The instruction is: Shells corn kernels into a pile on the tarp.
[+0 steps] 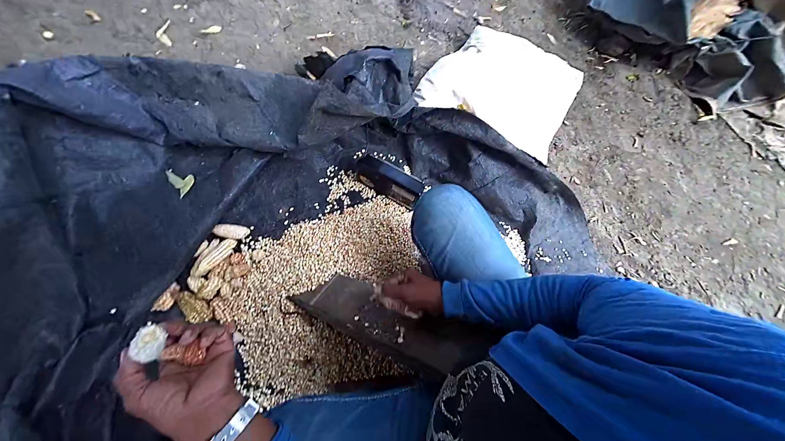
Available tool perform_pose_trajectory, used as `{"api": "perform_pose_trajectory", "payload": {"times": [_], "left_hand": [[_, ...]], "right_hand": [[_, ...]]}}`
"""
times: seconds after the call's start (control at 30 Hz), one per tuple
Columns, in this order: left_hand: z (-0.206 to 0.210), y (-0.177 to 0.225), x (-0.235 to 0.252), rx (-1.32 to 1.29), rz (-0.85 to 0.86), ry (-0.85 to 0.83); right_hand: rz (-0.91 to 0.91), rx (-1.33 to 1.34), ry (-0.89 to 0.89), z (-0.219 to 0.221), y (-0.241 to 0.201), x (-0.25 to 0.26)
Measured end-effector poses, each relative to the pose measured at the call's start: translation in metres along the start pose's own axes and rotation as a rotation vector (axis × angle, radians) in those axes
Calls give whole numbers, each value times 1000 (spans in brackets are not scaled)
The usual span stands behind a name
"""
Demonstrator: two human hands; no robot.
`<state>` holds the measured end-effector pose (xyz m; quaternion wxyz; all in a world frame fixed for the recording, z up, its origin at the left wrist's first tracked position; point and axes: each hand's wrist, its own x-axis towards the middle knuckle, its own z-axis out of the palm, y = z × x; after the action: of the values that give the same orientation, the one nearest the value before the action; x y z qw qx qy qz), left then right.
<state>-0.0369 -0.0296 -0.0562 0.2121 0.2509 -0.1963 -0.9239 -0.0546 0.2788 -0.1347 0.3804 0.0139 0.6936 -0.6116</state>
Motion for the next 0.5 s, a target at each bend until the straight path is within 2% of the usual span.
{"api": "perform_pose_trajectory", "payload": {"times": [0.07,0.1,0.17,0.23,0.33,0.4,0.43,0.5], "left_hand": [[-4,1,-2,9,0,40],[-7,2,-4,2,5,31],[-12,8,-6,-23,7,-4],[-15,13,-9,-26,11,-36],[-16,16,-13,9,-13,-104],[-15,16,-16,25,-26,-152],[-13,16,-17,30,-28,-170],[-9,13,-22,49,-39,-198]], "right_hand": [[243,318,-51,-1,-15,16],[283,399,-67,0,-17,22],[237,374,-102,0,-16,25],[64,89,-78,2,-9,17],[-353,-611,-26,5,23,-13],[-631,-919,-1,10,45,-25],[-705,-1004,10,14,47,-21],[-641,-1084,-26,20,42,-1]]}}
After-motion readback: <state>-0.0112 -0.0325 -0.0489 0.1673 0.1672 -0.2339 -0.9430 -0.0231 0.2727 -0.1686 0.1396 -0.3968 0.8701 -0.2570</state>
